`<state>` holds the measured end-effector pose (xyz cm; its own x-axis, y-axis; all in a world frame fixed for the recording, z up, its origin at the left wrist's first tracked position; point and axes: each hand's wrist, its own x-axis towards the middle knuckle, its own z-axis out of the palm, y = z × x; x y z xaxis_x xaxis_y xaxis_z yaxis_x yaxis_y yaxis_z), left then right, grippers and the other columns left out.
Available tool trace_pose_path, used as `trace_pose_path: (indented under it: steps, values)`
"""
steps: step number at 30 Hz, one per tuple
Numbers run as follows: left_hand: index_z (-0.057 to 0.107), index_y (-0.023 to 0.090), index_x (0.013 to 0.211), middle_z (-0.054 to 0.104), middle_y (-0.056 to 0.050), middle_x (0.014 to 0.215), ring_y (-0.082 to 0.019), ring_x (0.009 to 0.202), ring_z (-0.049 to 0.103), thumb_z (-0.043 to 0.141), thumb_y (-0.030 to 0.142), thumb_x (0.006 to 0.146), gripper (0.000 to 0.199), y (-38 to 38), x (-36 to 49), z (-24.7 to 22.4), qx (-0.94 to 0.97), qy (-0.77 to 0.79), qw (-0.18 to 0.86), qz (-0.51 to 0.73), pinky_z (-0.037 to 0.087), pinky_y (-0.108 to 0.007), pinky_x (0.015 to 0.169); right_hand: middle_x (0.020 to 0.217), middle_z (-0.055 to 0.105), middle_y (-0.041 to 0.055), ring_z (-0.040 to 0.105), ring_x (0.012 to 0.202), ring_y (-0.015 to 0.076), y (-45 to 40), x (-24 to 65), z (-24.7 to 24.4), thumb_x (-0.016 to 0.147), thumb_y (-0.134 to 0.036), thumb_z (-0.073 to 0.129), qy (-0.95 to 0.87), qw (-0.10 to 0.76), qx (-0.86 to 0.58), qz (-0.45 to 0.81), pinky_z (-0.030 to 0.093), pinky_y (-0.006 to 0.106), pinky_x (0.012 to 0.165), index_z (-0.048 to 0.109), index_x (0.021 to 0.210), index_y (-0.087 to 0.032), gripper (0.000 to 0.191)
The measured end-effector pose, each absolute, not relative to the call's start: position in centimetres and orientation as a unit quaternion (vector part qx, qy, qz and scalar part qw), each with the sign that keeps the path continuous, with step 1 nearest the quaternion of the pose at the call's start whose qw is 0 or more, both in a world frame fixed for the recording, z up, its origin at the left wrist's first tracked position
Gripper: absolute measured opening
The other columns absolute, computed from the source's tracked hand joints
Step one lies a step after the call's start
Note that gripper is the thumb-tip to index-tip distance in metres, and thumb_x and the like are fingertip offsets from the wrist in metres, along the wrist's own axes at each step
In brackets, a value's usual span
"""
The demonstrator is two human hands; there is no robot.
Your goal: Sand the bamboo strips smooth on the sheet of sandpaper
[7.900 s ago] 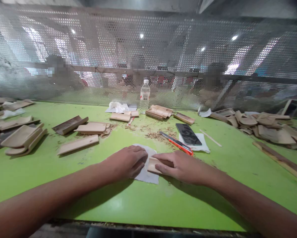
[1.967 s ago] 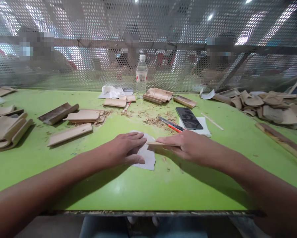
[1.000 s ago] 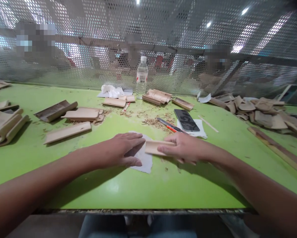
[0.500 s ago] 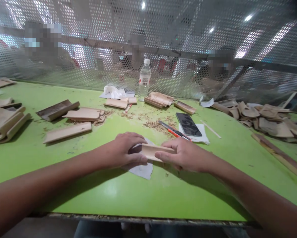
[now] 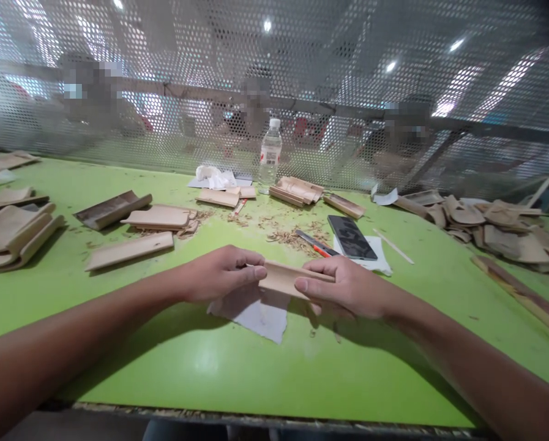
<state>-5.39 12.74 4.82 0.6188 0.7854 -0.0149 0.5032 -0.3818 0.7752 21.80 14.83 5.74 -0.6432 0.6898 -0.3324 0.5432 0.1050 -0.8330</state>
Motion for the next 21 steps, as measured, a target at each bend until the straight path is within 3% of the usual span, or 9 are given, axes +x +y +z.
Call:
trace_pose_path:
  steps: [4,8,11,14,16,18,19,21]
  values:
    - [0.061,0.018,0.084,0.063,-0.002,0.08,-0.02,0.073,0.059,0.045,0.051,0.104,0.042,13.3,-5.9,4.5,0.812,0.455,0.313,0.189,0.041,-0.027,0.063,0.091,0.076,0.0064,0.046,0.045,0.0052,15.2,22.1,5.9,0.09,-0.049,0.071,-0.704,0.109,-0.394,0.58,0.038,0.02,0.045,0.068,0.11,-0.015,0.04]
    - [0.066,0.018,0.088,0.067,-0.004,0.085,-0.021,0.076,0.062,0.046,0.047,0.104,0.039,13.5,-6.0,4.1,0.82,0.47,0.275,0.179,0.042,-0.029,0.064,0.055,0.059,-0.0031,0.042,0.041,0.0063,15.6,22.2,5.0,0.093,-0.053,0.067,-0.706,0.137,-0.379,0.582,0.034,0.019,0.042,0.073,0.092,-0.013,0.04]
    - [0.069,0.018,0.096,0.069,-0.006,0.093,-0.022,0.083,0.064,0.046,0.043,0.104,0.034,13.6,-6.0,3.7,0.831,0.454,0.264,0.184,0.046,-0.03,0.07,0.05,0.051,-0.0057,0.042,0.041,0.0077,15.5,21.8,4.4,0.092,-0.059,0.066,-0.723,0.166,-0.373,0.557,0.034,0.02,0.041,0.072,0.086,-0.015,0.045]
    - [0.071,0.017,0.096,0.07,-0.008,0.096,-0.024,0.089,0.064,0.046,0.039,0.104,0.034,13.8,-6.0,3.3,0.855,0.423,0.231,0.19,0.047,-0.032,0.077,0.061,0.062,-0.0003,0.052,0.051,0.0117,15.2,21.4,4.1,0.094,-0.059,0.064,-0.759,0.171,-0.384,0.497,0.043,0.023,0.048,0.076,0.102,-0.015,0.046]
    - [0.072,0.017,0.095,0.072,-0.009,0.099,-0.025,0.093,0.065,0.046,0.037,0.104,0.035,14.0,-6.0,3.0,0.869,0.397,0.219,0.196,0.048,-0.033,0.083,0.083,0.074,0.0066,0.066,0.073,0.0183,15.0,21.2,4.1,0.096,-0.056,0.061,-0.786,0.18,-0.379,0.454,0.052,0.028,0.063,0.076,0.117,-0.018,0.047]
    - [0.074,0.017,0.095,0.073,-0.01,0.103,-0.026,0.097,0.065,0.047,0.035,0.104,0.034,14.2,-6.1,2.6,0.872,0.388,0.216,0.205,0.048,-0.035,0.087,0.109,0.076,0.0108,0.068,0.101,0.0253,14.8,21.2,4.2,0.098,-0.054,0.06,-0.804,0.19,-0.36,0.433,0.054,0.034,0.082,0.074,0.127,-0.019,0.048]
    - [0.074,0.017,0.096,0.074,-0.01,0.106,-0.027,0.098,0.065,0.047,0.035,0.104,0.033,14.3,-6.1,2.4,0.872,0.387,0.216,0.208,0.048,-0.035,0.089,0.115,0.075,0.0112,0.067,0.106,0.0269,14.6,21.2,4.3,0.098,-0.053,0.06,-0.806,0.189,-0.351,0.437,0.054,0.036,0.085,0.073,0.131,-0.02,0.049]
    - [0.074,0.018,0.098,0.074,-0.01,0.109,-0.027,0.101,0.065,0.048,0.036,0.104,0.032,14.3,-6.2,2.1,0.869,0.391,0.216,0.212,0.048,-0.037,0.092,0.115,0.076,0.0103,0.069,0.098,0.0252,14.3,21.2,4.5,0.098,-0.053,0.06,-0.802,0.173,-0.342,0.458,0.054,0.034,0.079,0.069,0.136,-0.021,0.051]
